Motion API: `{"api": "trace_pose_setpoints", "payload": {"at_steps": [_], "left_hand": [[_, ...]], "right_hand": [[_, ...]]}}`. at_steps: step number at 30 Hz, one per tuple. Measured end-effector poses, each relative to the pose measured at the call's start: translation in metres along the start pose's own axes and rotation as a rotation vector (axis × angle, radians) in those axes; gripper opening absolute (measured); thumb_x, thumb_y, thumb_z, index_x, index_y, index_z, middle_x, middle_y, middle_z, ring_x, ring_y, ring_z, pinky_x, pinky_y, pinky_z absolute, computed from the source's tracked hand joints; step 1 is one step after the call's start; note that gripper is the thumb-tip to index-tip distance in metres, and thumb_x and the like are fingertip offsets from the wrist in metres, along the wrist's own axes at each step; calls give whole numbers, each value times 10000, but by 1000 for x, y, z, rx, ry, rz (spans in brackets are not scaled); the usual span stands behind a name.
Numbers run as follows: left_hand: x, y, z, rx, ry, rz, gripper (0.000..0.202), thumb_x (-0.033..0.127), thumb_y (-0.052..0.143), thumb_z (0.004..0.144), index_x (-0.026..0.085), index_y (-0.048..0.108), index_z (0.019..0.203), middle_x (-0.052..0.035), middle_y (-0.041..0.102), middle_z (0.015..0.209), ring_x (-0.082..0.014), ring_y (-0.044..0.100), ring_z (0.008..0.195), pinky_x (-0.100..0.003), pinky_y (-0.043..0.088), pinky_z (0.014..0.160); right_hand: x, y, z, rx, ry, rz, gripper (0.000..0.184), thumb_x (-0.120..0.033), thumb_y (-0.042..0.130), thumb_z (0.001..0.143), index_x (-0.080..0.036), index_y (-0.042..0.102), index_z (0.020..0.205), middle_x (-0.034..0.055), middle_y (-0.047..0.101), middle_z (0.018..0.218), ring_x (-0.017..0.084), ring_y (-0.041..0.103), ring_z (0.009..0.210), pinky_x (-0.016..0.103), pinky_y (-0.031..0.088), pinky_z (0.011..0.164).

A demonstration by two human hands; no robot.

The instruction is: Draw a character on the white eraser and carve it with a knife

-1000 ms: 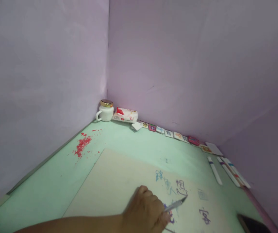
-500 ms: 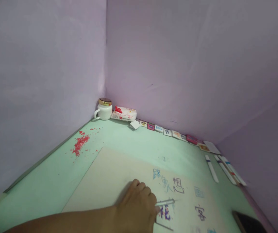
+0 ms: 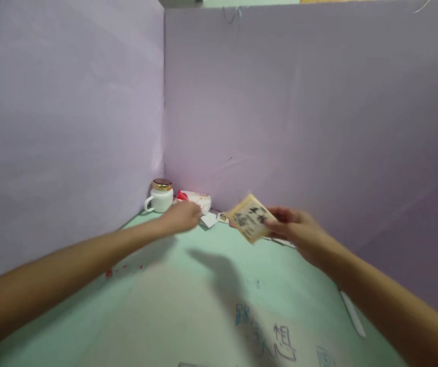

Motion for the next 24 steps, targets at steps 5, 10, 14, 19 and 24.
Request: {"api": "trace_pose_setpoints", "payload": {"at_steps": [5,10,14,19,24], "left_hand": [[-61,-7,94,-58,-161,31,306,320,562,921,160,544,1182,-88,570,1180,-222,596,999,-419,521,832],[-86,28,129,-265,-189,36,307,319,567,919,152,546,1176,-87,577,1162,-216,604,974,-412,530,813],[-93,38,138,-314,-150,45,305,319,565,920,153,548,1175,-86,575,1167,-220,601,982,-416,527,820],[-95,43,127,-265,-49,42,303,317,568,918,154,549,1173,-86,576,1168,-217,602,977,-412,529,818],[-93,62,109,-32,-5,94,316,318,565,919,160,540,1192,-95,554,1213,-234,581,1034,-444,506,862]], "right_hand": [[24,39,60,61,84,67,201,-144,694,706,-196,639,892,71,726,804,203,700,736,304,585,658],[50,45,78,106,175,119,152,-37,590,740,-160,615,826,53,711,775,150,677,666,278,569,647],[67,45,77,121,221,144,151,-29,583,769,-148,609,859,31,697,775,135,663,666,279,554,662],[69,51,78,110,250,146,130,-35,554,831,-133,597,906,1,664,805,109,638,673,268,537,661],[61,70,76,56,250,161,132,-45,549,858,-135,599,941,-8,652,825,99,624,677,256,531,648]]}}
Point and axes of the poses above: each hand's wrist, its own z-axis towards the middle knuckle, its own y-axis out of the palm, x = y × z, the point moved 7 cm from there along z, towards the middle knuckle
